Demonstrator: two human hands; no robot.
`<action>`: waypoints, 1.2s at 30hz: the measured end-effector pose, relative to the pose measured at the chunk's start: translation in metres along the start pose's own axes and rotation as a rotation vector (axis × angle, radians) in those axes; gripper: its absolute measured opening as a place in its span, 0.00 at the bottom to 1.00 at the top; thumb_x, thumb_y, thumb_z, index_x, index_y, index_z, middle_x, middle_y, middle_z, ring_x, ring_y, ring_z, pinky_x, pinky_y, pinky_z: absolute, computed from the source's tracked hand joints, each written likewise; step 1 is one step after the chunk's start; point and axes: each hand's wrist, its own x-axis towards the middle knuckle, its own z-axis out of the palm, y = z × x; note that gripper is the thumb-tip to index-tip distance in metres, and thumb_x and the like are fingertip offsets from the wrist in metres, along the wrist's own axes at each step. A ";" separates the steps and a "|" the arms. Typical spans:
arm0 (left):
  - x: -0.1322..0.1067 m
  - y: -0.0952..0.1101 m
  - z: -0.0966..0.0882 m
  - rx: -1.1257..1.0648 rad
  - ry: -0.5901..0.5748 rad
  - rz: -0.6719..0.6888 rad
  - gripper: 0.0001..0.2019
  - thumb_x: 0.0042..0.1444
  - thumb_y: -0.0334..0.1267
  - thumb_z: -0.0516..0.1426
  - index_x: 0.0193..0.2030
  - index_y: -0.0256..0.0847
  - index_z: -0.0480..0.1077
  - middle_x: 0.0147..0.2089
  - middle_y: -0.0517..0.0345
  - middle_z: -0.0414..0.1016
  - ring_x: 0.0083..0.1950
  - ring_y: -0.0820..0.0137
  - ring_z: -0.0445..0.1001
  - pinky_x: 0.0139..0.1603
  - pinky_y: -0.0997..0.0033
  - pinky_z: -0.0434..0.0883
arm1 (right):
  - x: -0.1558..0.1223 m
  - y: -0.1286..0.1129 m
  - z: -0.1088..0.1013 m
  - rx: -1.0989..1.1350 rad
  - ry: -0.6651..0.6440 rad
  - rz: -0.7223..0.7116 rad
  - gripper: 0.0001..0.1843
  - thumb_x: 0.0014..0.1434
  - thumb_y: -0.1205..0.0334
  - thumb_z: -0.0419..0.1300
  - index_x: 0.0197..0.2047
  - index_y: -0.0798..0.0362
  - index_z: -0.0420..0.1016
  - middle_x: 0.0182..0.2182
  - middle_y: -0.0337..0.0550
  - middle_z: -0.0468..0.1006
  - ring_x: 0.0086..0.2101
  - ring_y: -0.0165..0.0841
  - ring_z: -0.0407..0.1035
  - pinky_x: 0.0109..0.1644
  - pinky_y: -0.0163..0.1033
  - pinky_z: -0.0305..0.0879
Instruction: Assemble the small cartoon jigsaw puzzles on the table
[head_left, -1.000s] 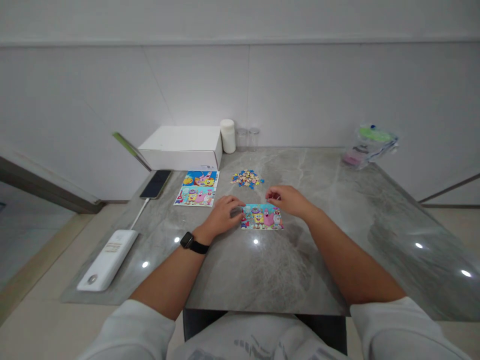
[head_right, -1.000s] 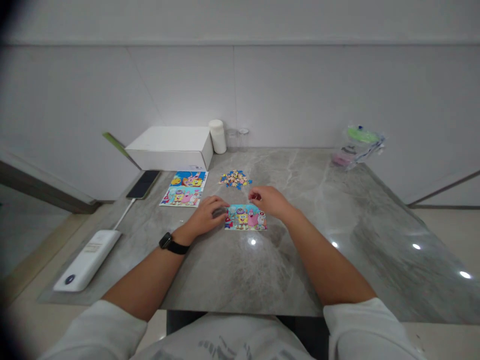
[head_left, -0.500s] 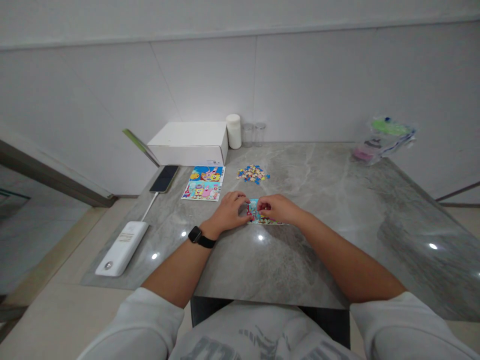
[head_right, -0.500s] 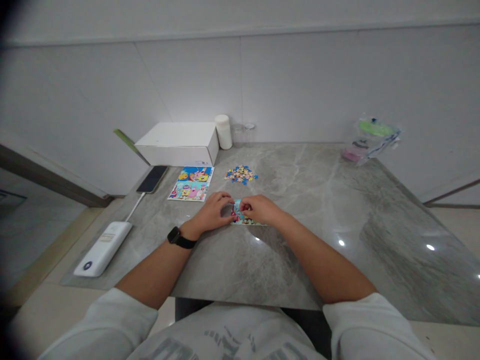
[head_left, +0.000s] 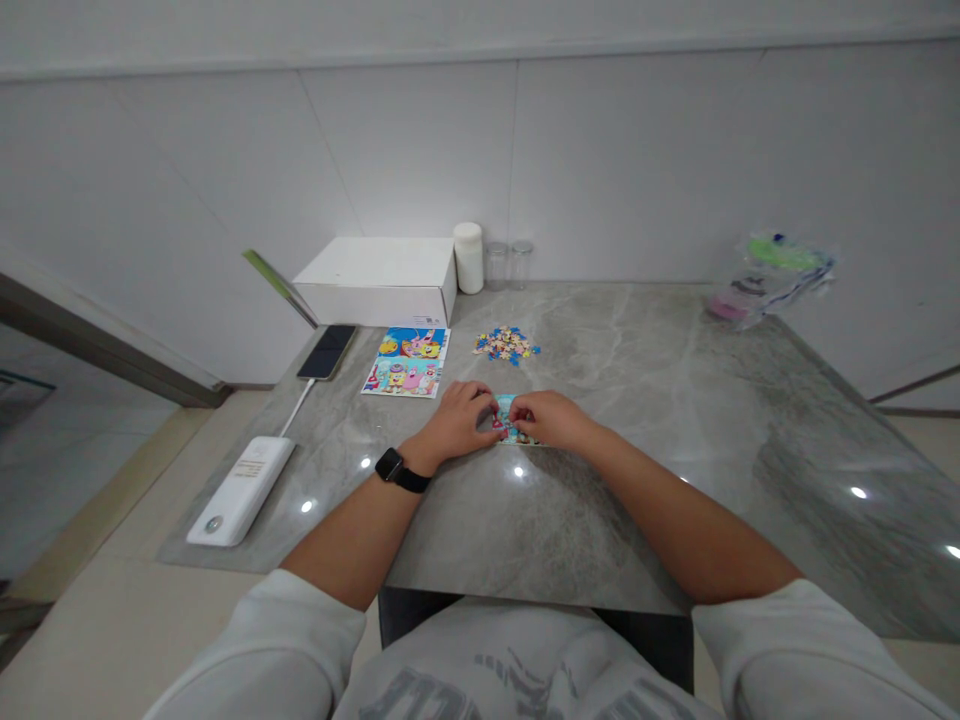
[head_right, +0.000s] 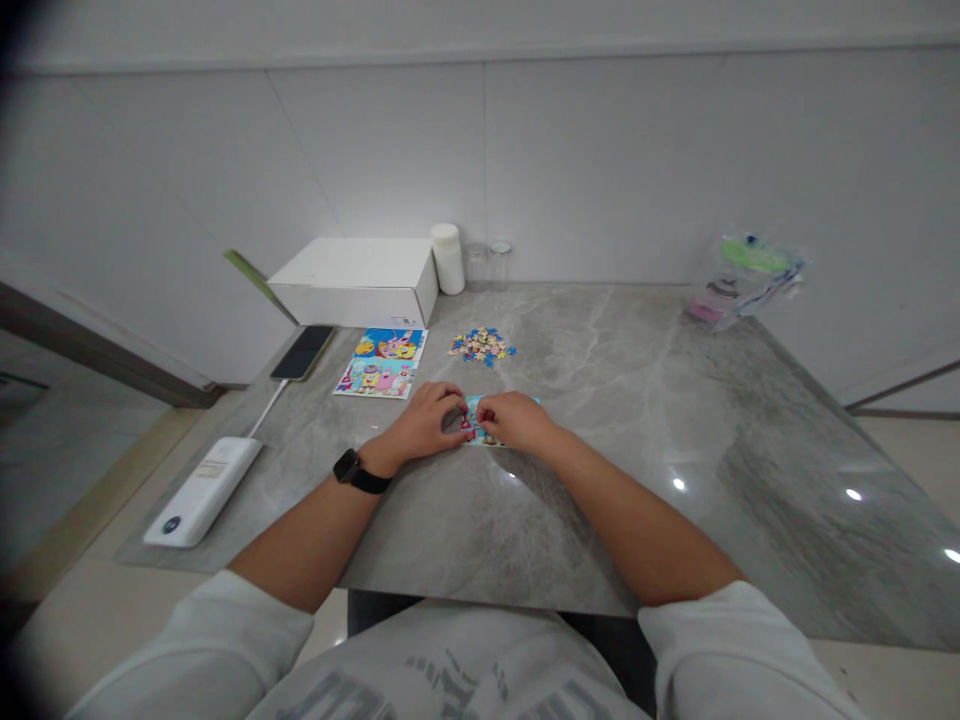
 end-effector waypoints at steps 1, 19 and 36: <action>0.000 0.000 0.000 0.004 0.000 0.000 0.20 0.58 0.55 0.68 0.50 0.46 0.77 0.60 0.47 0.73 0.62 0.53 0.70 0.66 0.48 0.68 | 0.000 -0.001 0.000 -0.008 0.004 0.004 0.08 0.63 0.66 0.64 0.43 0.48 0.84 0.38 0.42 0.86 0.38 0.34 0.76 0.42 0.35 0.62; 0.000 0.002 0.000 0.020 -0.010 -0.014 0.20 0.57 0.54 0.69 0.49 0.45 0.77 0.60 0.46 0.74 0.64 0.52 0.70 0.70 0.44 0.63 | -0.001 -0.009 0.004 -0.111 0.009 0.039 0.09 0.65 0.63 0.64 0.47 0.49 0.85 0.43 0.46 0.84 0.43 0.38 0.76 0.46 0.37 0.64; -0.001 0.003 0.000 0.014 -0.017 -0.017 0.18 0.59 0.54 0.68 0.49 0.45 0.77 0.61 0.46 0.73 0.64 0.52 0.70 0.71 0.44 0.62 | -0.003 -0.012 0.007 -0.155 0.035 0.024 0.06 0.65 0.61 0.67 0.45 0.50 0.85 0.44 0.48 0.80 0.47 0.39 0.74 0.50 0.38 0.65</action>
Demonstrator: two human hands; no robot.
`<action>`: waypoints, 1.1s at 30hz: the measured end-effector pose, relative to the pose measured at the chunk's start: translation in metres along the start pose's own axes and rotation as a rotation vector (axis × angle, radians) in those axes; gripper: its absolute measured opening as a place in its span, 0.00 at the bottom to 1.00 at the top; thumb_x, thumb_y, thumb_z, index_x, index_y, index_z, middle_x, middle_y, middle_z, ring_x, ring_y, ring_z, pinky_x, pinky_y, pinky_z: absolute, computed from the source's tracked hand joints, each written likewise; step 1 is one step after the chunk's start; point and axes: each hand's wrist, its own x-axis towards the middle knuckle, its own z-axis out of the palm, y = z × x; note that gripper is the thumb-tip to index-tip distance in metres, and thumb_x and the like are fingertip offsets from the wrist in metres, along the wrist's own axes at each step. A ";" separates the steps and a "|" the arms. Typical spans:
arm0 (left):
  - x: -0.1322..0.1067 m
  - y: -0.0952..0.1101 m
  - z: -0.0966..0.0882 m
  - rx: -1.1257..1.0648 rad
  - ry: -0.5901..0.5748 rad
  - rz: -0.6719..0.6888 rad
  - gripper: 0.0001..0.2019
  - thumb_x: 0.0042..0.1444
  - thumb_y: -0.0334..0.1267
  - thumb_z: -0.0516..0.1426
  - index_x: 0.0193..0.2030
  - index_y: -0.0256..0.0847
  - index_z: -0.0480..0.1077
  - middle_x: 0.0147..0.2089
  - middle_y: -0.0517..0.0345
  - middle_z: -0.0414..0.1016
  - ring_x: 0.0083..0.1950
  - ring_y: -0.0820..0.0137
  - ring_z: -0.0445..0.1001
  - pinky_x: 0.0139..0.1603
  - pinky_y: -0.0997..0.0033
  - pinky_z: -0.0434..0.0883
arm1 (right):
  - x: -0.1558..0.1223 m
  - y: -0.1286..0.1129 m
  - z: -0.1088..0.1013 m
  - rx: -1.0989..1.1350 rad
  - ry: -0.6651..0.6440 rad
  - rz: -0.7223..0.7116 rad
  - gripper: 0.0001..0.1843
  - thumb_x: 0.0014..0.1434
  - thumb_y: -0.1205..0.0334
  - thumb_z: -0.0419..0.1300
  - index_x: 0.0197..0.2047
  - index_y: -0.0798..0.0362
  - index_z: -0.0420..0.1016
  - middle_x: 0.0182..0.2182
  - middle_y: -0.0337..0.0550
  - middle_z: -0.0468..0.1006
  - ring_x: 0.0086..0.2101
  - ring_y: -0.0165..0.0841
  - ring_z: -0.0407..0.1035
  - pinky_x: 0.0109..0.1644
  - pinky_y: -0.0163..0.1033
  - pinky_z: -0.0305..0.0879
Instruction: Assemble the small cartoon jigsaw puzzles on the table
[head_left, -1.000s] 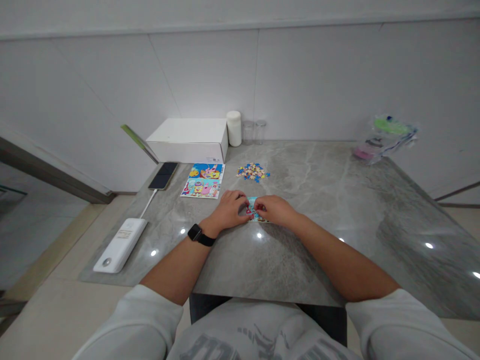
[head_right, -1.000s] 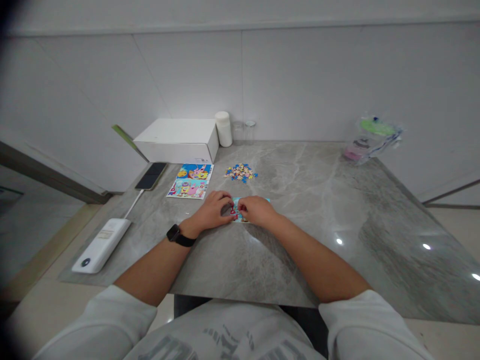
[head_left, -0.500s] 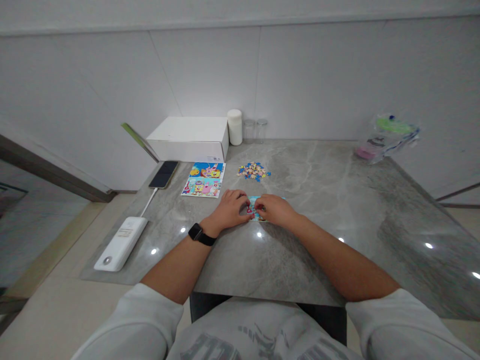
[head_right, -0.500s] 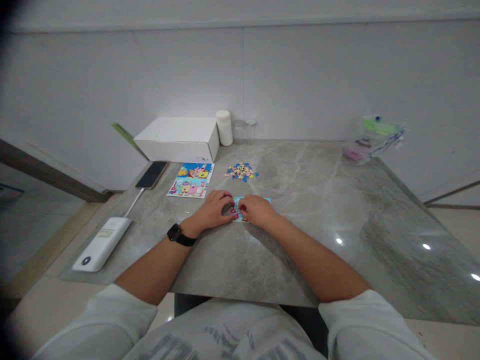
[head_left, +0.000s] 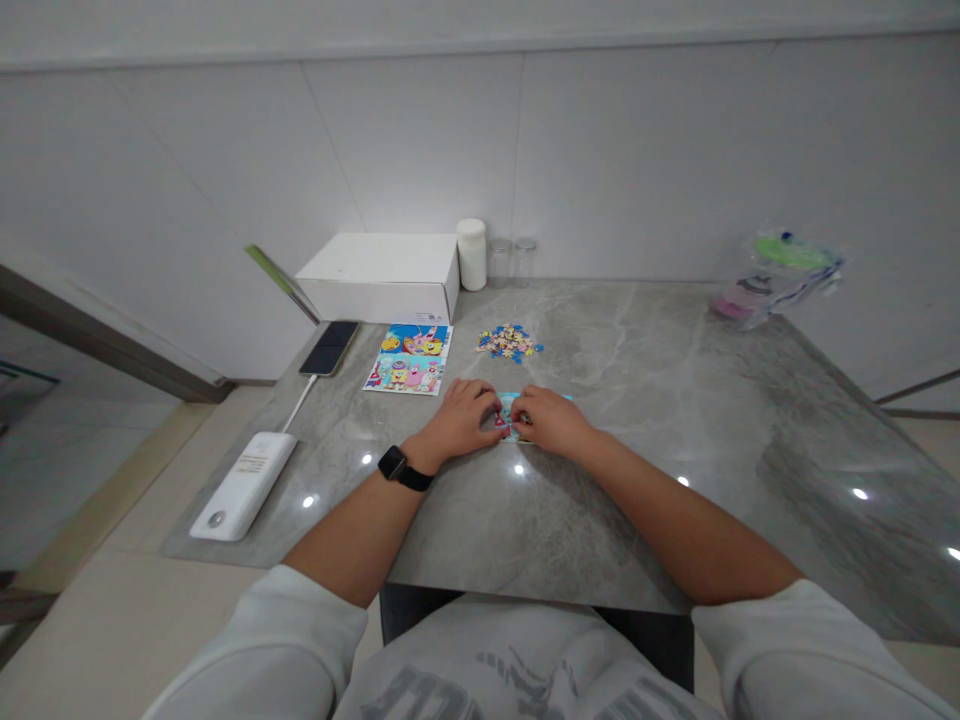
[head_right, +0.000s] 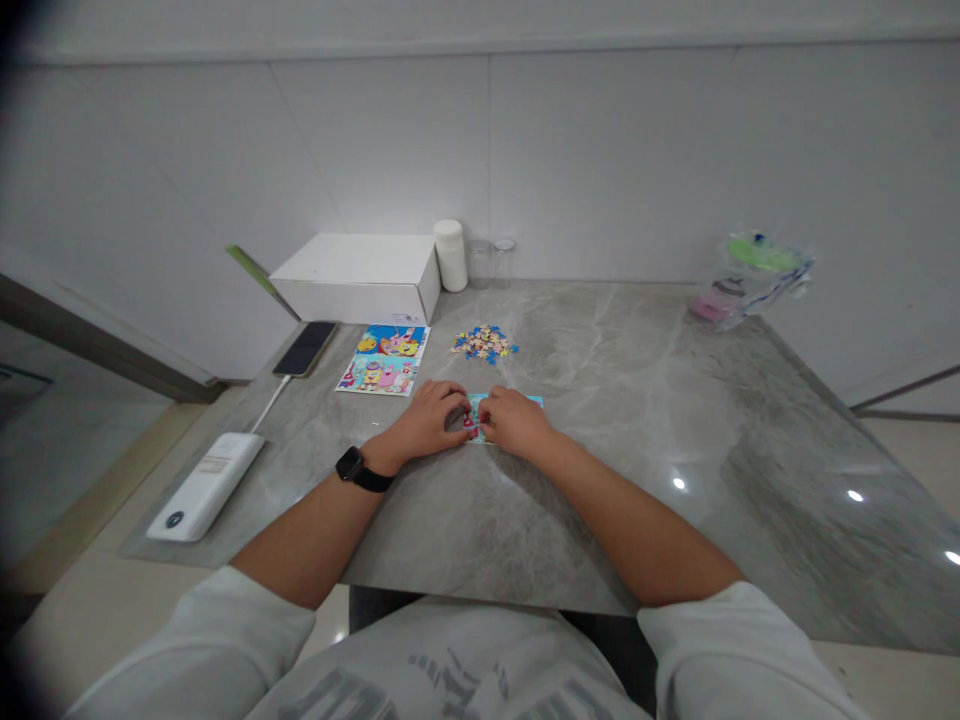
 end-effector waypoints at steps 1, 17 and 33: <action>0.000 0.000 0.000 0.001 -0.001 0.001 0.18 0.58 0.53 0.68 0.49 0.45 0.77 0.61 0.46 0.73 0.64 0.52 0.70 0.71 0.43 0.62 | -0.001 -0.001 -0.001 -0.006 -0.004 0.005 0.07 0.65 0.60 0.67 0.45 0.50 0.85 0.45 0.48 0.80 0.47 0.39 0.74 0.50 0.38 0.65; 0.000 0.002 -0.002 0.020 -0.011 0.014 0.18 0.60 0.52 0.67 0.50 0.45 0.76 0.60 0.47 0.74 0.63 0.53 0.71 0.70 0.45 0.64 | -0.009 -0.012 -0.010 -0.106 -0.047 0.041 0.09 0.67 0.58 0.65 0.48 0.49 0.85 0.48 0.49 0.81 0.49 0.41 0.75 0.49 0.38 0.66; 0.001 -0.015 -0.010 -0.096 0.024 0.041 0.15 0.63 0.46 0.64 0.55 0.47 0.75 0.63 0.49 0.75 0.66 0.55 0.72 0.79 0.41 0.55 | -0.031 0.064 -0.069 -0.112 0.060 0.147 0.08 0.66 0.58 0.65 0.46 0.50 0.83 0.43 0.46 0.85 0.41 0.38 0.77 0.45 0.40 0.67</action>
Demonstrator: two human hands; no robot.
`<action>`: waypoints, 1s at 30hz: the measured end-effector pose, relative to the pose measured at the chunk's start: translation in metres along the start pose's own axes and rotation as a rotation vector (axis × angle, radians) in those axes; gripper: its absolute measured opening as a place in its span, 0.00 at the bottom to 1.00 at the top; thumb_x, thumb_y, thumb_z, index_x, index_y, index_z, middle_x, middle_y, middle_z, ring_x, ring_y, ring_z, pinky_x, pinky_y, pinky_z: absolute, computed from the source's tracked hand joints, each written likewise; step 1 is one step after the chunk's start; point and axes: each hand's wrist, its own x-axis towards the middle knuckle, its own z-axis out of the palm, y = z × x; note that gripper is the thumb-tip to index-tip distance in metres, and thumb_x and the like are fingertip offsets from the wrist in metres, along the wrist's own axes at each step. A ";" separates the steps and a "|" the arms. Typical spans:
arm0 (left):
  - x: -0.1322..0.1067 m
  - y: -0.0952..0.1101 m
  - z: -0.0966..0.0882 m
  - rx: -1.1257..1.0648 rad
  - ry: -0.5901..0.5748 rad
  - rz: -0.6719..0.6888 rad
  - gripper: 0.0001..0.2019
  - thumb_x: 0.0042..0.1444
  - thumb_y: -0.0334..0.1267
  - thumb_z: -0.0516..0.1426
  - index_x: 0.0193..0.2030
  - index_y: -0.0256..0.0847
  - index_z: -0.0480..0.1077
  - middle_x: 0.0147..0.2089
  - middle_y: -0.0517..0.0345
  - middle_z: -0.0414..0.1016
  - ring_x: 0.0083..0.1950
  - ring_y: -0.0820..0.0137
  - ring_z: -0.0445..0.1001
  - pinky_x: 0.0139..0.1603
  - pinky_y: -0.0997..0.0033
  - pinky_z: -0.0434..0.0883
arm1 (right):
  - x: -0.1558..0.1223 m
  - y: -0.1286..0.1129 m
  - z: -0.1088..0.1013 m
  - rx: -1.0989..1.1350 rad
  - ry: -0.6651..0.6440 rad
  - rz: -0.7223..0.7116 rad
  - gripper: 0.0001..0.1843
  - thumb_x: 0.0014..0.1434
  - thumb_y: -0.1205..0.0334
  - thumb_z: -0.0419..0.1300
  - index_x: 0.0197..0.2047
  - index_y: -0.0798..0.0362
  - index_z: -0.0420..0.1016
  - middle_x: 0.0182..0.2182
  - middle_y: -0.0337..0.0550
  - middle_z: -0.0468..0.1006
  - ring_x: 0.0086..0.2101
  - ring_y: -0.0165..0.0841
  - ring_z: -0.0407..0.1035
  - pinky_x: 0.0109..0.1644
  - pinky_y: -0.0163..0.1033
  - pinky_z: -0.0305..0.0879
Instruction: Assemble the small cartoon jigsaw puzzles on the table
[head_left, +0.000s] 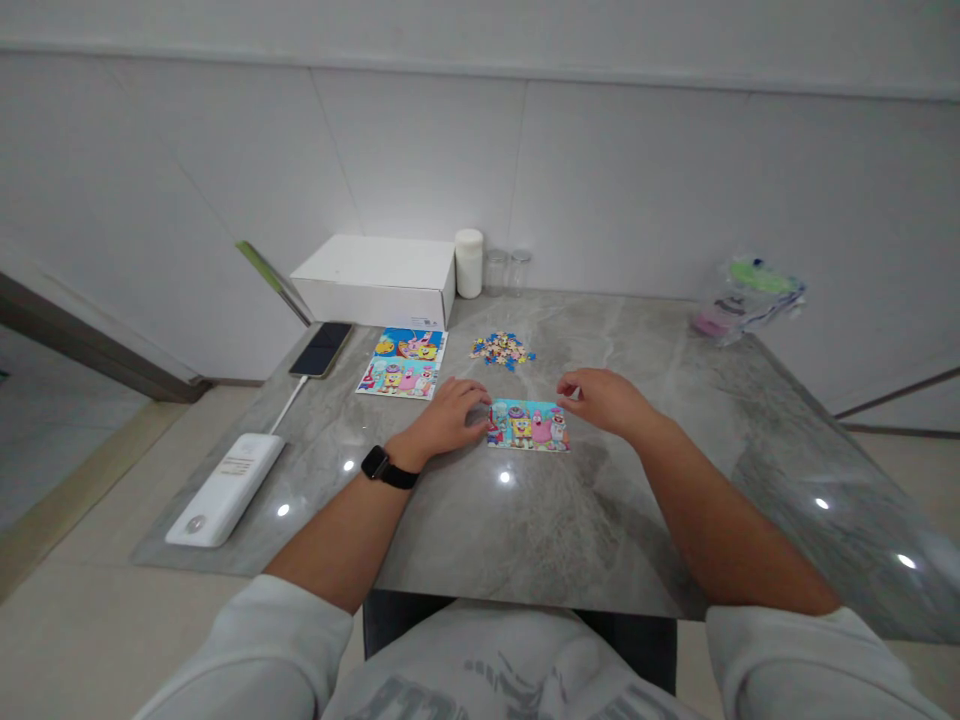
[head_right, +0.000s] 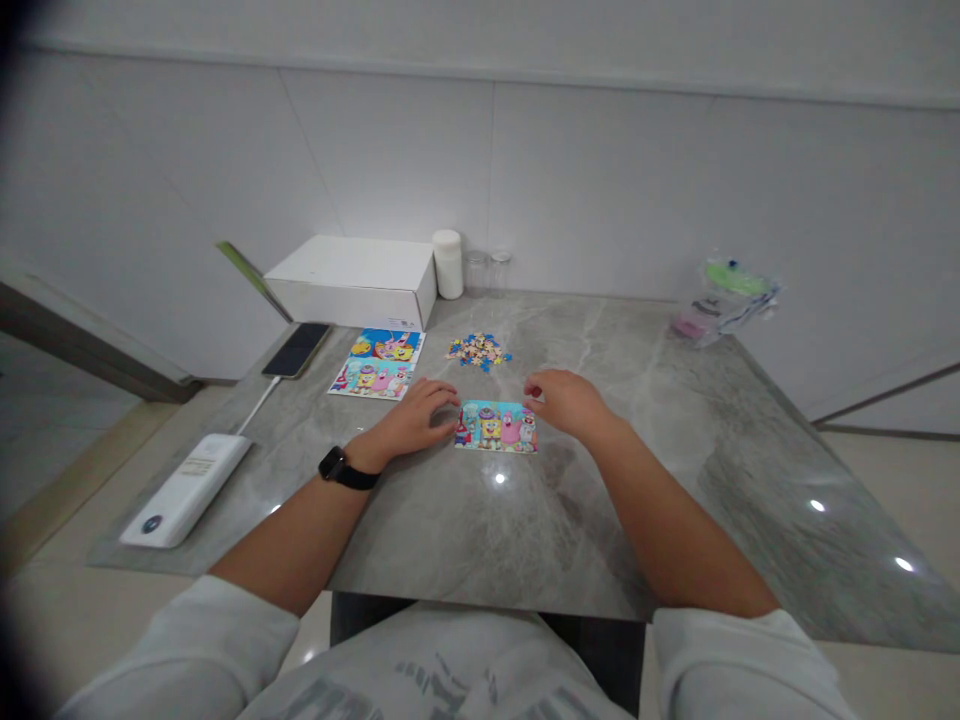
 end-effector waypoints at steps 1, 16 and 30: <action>0.000 -0.002 -0.001 -0.009 -0.011 0.004 0.16 0.63 0.46 0.65 0.55 0.47 0.75 0.63 0.49 0.76 0.66 0.55 0.72 0.78 0.41 0.55 | -0.004 0.006 0.002 -0.012 -0.011 -0.011 0.09 0.66 0.58 0.65 0.46 0.50 0.83 0.44 0.46 0.85 0.41 0.38 0.77 0.46 0.40 0.68; 0.000 -0.014 -0.001 -0.079 -0.132 0.043 0.20 0.59 0.50 0.68 0.55 0.48 0.76 0.64 0.53 0.77 0.68 0.55 0.71 0.76 0.44 0.56 | -0.051 0.028 0.064 0.168 0.085 -0.263 0.15 0.64 0.54 0.67 0.52 0.48 0.82 0.59 0.51 0.80 0.58 0.46 0.72 0.64 0.54 0.66; 0.042 0.025 0.037 -0.029 -0.181 0.151 0.16 0.63 0.49 0.65 0.55 0.51 0.78 0.66 0.51 0.75 0.69 0.54 0.70 0.76 0.42 0.57 | -0.095 0.062 0.058 0.056 0.091 -0.086 0.15 0.64 0.58 0.65 0.53 0.47 0.81 0.60 0.50 0.79 0.59 0.46 0.71 0.67 0.54 0.62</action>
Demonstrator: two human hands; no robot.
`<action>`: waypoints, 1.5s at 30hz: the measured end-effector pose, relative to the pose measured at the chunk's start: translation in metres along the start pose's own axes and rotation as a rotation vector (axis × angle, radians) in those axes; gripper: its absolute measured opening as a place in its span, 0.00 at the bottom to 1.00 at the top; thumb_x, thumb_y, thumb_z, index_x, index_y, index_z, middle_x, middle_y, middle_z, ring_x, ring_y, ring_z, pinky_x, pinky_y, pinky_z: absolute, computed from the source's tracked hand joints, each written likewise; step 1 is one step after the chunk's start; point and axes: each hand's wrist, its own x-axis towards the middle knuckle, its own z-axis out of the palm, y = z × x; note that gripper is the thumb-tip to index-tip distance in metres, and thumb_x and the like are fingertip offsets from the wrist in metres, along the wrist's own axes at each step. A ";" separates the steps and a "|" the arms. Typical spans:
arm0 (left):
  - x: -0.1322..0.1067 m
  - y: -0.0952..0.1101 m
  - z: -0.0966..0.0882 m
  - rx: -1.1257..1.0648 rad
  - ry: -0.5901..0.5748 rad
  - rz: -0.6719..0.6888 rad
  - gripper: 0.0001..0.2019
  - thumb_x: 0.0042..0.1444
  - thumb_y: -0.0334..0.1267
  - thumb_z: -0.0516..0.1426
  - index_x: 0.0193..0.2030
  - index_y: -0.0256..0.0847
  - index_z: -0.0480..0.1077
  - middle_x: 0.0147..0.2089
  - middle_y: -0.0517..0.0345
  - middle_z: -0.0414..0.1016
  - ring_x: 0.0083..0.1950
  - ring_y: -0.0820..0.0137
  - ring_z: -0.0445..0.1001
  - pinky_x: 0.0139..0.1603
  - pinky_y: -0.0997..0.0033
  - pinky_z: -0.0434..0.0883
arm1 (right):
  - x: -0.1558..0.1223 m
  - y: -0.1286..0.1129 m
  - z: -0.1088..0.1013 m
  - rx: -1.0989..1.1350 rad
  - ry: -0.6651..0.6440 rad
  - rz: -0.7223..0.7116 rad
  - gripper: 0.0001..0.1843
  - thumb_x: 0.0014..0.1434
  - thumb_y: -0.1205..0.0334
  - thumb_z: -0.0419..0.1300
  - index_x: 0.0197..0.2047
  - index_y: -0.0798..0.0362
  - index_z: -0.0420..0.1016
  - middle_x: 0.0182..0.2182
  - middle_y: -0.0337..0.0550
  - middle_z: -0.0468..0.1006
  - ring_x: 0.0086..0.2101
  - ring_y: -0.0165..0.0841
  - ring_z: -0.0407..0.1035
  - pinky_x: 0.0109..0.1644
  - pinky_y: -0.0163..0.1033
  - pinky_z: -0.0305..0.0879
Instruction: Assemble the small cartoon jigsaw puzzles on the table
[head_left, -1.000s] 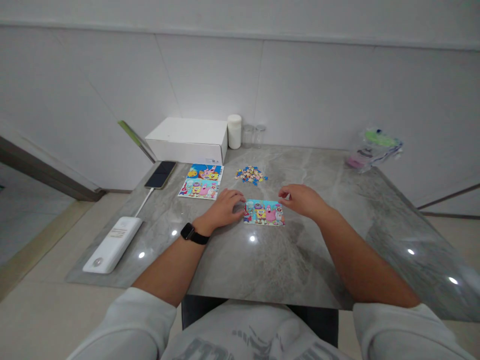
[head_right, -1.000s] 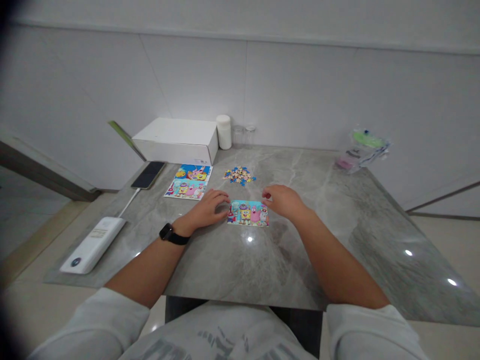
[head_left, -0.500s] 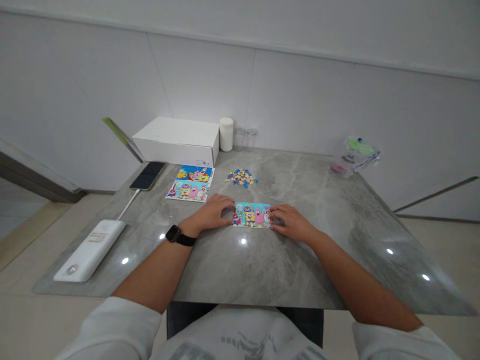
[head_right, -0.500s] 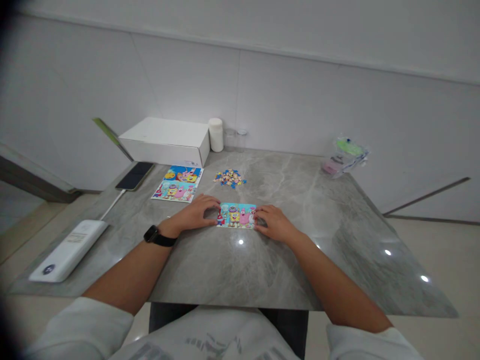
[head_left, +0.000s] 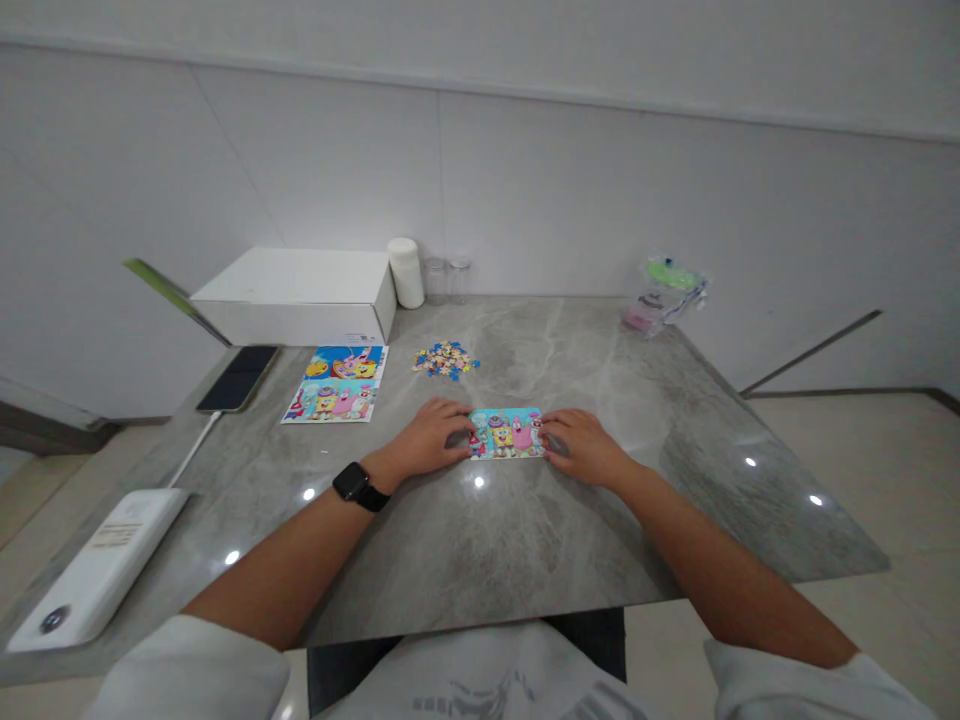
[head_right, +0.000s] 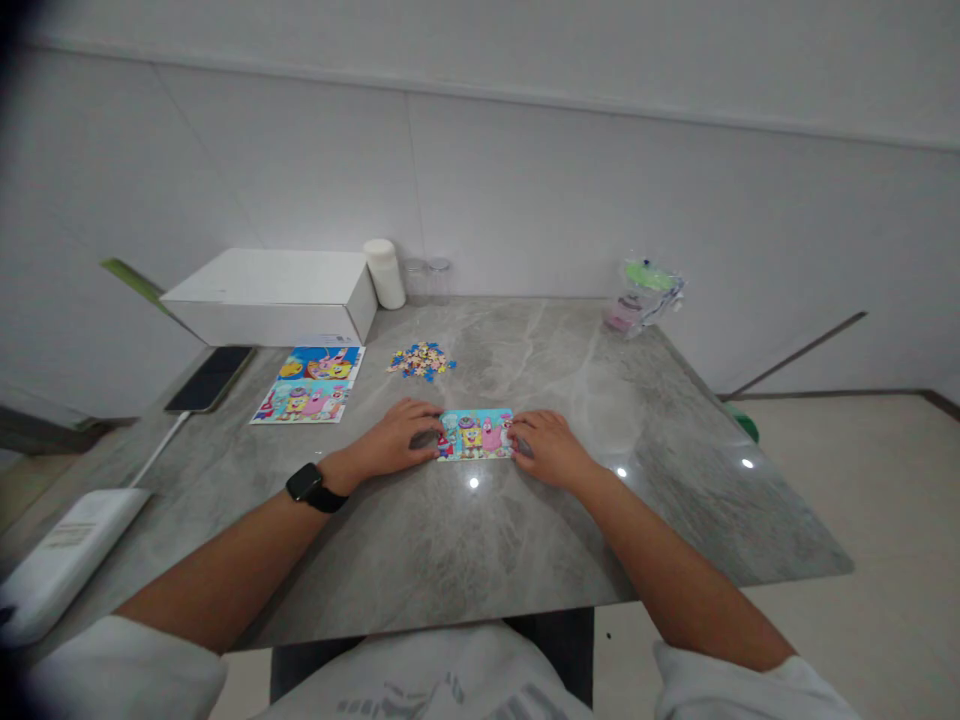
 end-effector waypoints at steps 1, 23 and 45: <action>0.011 0.003 0.005 0.015 -0.001 0.016 0.16 0.63 0.49 0.65 0.55 0.51 0.79 0.66 0.52 0.75 0.68 0.54 0.71 0.76 0.42 0.57 | -0.006 0.009 -0.002 -0.012 0.004 0.019 0.15 0.64 0.59 0.64 0.54 0.47 0.80 0.60 0.50 0.79 0.59 0.46 0.71 0.67 0.53 0.62; 0.206 0.053 0.080 0.168 0.089 0.004 0.10 0.66 0.41 0.59 0.51 0.44 0.75 0.56 0.47 0.80 0.60 0.52 0.72 0.72 0.37 0.58 | -0.022 0.157 -0.027 -0.161 0.098 0.414 0.17 0.69 0.64 0.57 0.56 0.50 0.81 0.54 0.52 0.84 0.55 0.43 0.74 0.63 0.47 0.64; 0.204 0.040 0.094 0.101 0.175 -0.016 0.15 0.68 0.44 0.57 0.59 0.44 0.73 0.62 0.46 0.77 0.64 0.52 0.70 0.72 0.42 0.60 | -0.020 0.168 -0.003 -0.102 0.312 0.407 0.20 0.67 0.62 0.54 0.58 0.51 0.79 0.56 0.53 0.82 0.55 0.46 0.73 0.64 0.53 0.64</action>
